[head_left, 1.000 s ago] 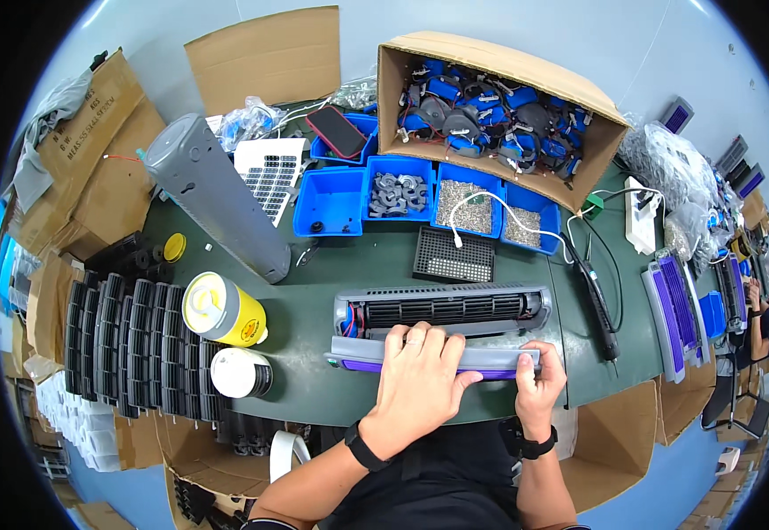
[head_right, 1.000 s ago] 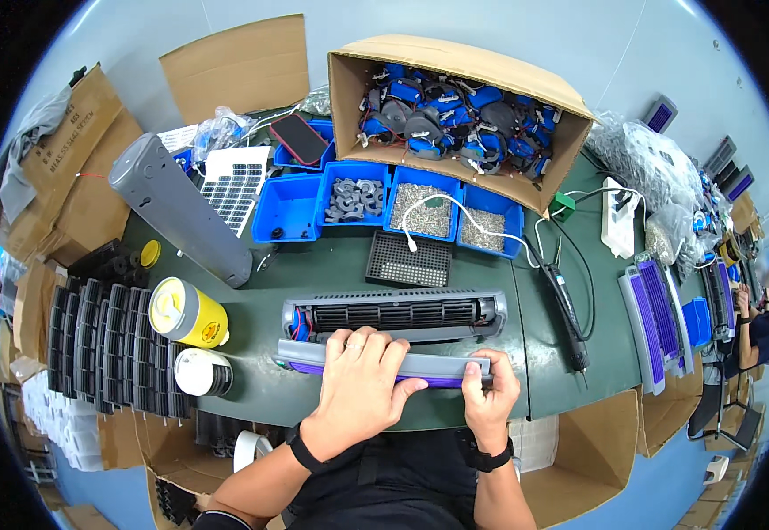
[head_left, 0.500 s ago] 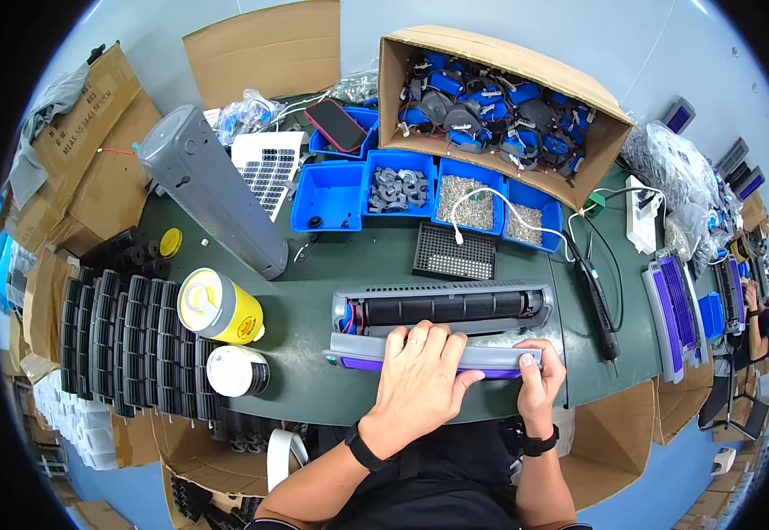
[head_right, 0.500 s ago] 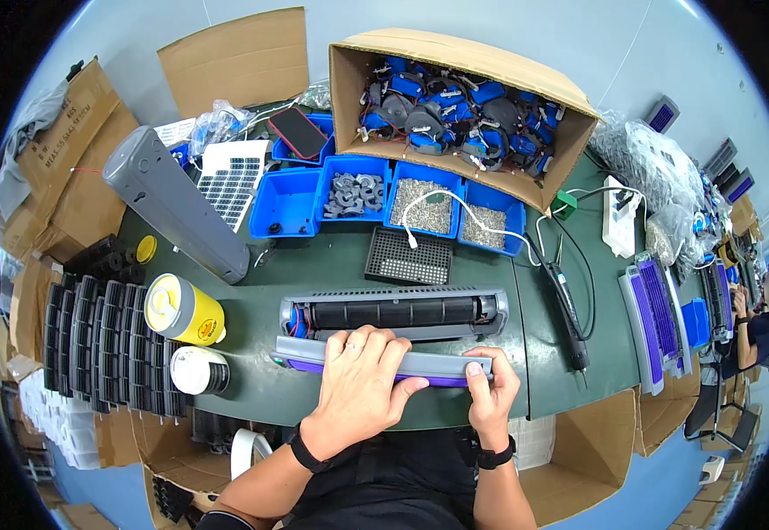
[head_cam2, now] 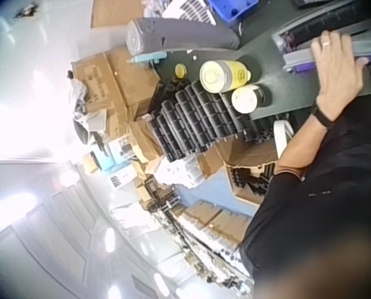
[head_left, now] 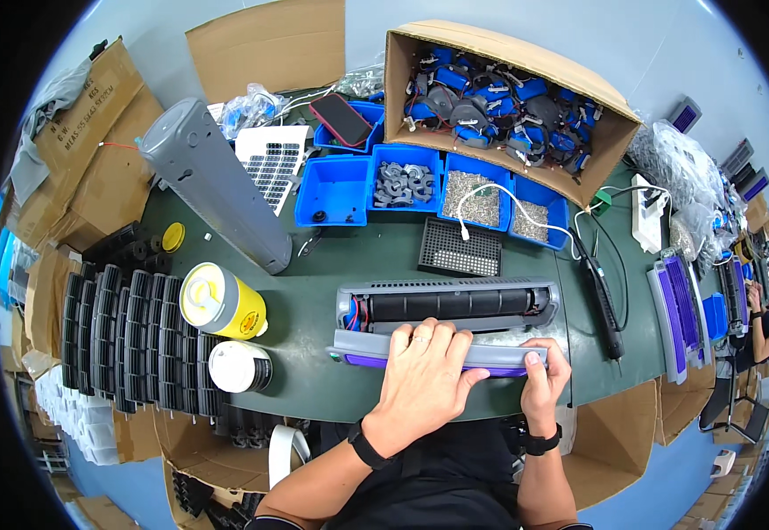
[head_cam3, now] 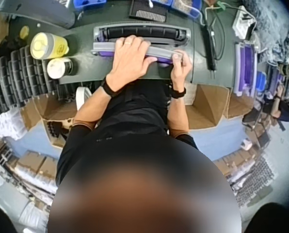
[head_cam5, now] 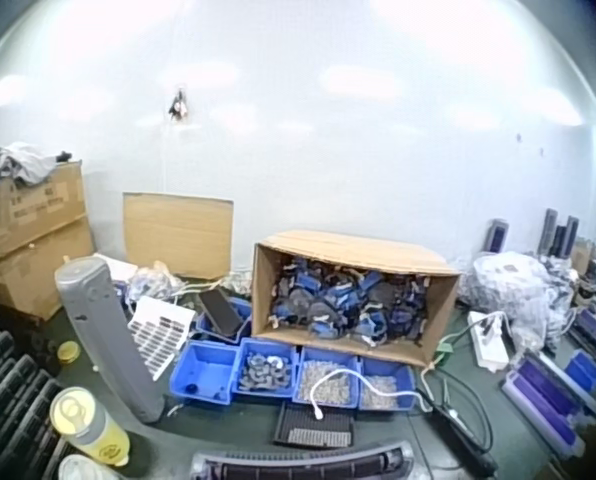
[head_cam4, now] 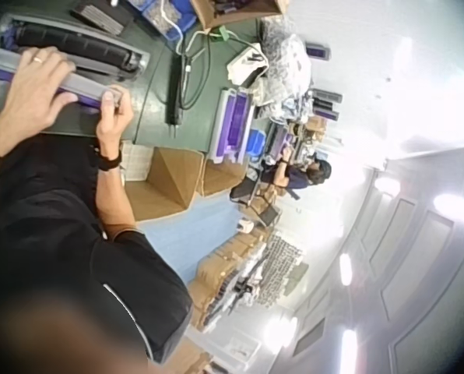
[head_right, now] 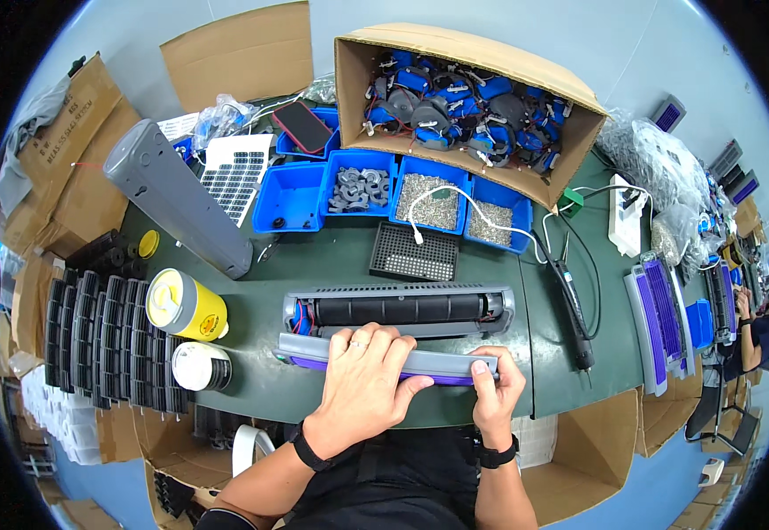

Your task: The person assembles a grey electronic device by using a heat gun to apply heat to the casing. They then insert a purple internal component into the device and secure it by inserting small white plastic pins into the casing. The person uses the heat gun again to finalize the assembly.

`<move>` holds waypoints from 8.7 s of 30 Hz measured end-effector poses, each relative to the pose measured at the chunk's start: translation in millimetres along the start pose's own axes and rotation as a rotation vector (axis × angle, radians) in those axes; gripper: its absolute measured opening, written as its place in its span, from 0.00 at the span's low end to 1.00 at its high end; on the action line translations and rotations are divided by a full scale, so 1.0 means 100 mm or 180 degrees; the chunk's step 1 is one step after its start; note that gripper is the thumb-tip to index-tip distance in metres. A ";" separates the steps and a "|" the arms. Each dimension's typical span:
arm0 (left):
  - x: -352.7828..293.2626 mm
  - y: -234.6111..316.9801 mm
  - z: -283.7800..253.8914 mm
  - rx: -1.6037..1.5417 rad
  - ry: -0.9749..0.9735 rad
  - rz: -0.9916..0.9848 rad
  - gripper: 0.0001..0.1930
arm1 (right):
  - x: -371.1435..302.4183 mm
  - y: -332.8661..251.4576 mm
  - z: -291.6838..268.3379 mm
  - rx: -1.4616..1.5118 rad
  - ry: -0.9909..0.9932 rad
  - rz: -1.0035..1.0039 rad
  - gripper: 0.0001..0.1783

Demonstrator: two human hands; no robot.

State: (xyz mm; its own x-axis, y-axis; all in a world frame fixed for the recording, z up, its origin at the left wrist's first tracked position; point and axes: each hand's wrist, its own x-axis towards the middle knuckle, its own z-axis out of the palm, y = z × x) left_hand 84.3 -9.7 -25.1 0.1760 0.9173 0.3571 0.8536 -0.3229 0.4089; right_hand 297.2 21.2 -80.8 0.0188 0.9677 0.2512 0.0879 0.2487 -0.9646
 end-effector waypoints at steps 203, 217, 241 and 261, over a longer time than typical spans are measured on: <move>0.08 -0.19 -1.41 -0.2080 0.0551 -0.0082 0.56 | 0.65 -1.48 0.31 -0.1467 -0.2368 -0.1701 0.73; 0.20 -0.16 -1.31 -0.2082 0.1140 0.0567 0.37 | 0.53 -1.49 0.43 -0.1714 -0.1941 -0.2210 0.74; 0.20 -0.34 -1.12 -0.2825 0.1076 0.0318 0.77 | 0.85 -1.48 0.27 -0.1498 -0.2619 -0.1801 0.73; 0.34 -0.32 -1.22 -0.2649 0.1095 0.0466 0.79 | 0.93 -1.53 0.27 -0.1361 -0.2709 -0.1726 0.72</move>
State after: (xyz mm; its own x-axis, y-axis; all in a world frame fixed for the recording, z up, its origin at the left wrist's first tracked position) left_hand 3.1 4.1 76.0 -0.0153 0.7769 0.6294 0.1812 -0.6169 0.7659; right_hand 258.2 74.7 87.7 -0.8063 0.4858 0.3374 0.2182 0.7746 -0.5936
